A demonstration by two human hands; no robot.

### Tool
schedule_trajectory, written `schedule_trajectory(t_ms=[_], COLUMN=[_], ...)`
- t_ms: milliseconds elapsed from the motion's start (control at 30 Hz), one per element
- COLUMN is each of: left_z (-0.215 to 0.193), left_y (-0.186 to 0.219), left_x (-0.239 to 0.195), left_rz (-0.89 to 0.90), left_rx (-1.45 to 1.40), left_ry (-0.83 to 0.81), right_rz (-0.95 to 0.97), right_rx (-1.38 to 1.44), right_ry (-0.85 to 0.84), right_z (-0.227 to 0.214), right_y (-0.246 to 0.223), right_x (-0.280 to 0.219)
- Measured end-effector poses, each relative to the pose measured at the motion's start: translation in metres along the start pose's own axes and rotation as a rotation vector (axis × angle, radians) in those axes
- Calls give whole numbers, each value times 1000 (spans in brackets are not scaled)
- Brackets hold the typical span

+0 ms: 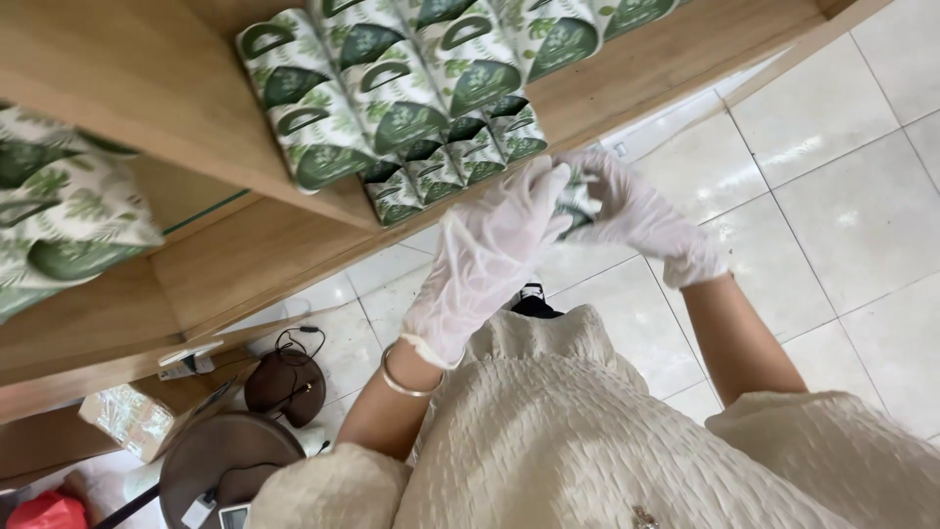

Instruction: Organizing small patterned product boxes on a display shelf while wearing gloves.

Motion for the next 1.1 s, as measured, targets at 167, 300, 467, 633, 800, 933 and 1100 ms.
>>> schedule_trajectory(t_ms=[167, 300, 467, 633, 800, 933, 1100], left_z=[13, 24, 10, 19, 18, 21, 22], left_y=[-4, -18, -3, 4, 10, 10, 9], left_x=[-22, -68, -104, -127, -127, -130, -134], left_rz=[-102, -350, -562, -813, -1035, -1110, -1033], left_rx=[243, 244, 530, 276, 134, 67, 111], left_ry=[94, -71, -347, -208, -156, -128, -137], right_rz=[-87, -28, 129, 187, -6, -60, 27], right_rx=[-260, -266, -267, -366, -612, -345, 156], right_ry=[230, 244, 258, 227, 132, 139, 272], right_z=[-115, -162, -230, -216, -239, -250, -231], right_y=[30, 30, 88, 93, 144, 175, 171], right_x=[56, 106, 175, 205, 234, 242, 242])
Point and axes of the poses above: each hand's wrist, its own x-axis towards the middle knuckle, its own z-axis out of the palm, y = z × x, the point moved 1 cm from there along x, towards the middle knuckle, and after that the axes turned 5 degrees about x, right-handed, at the moved point
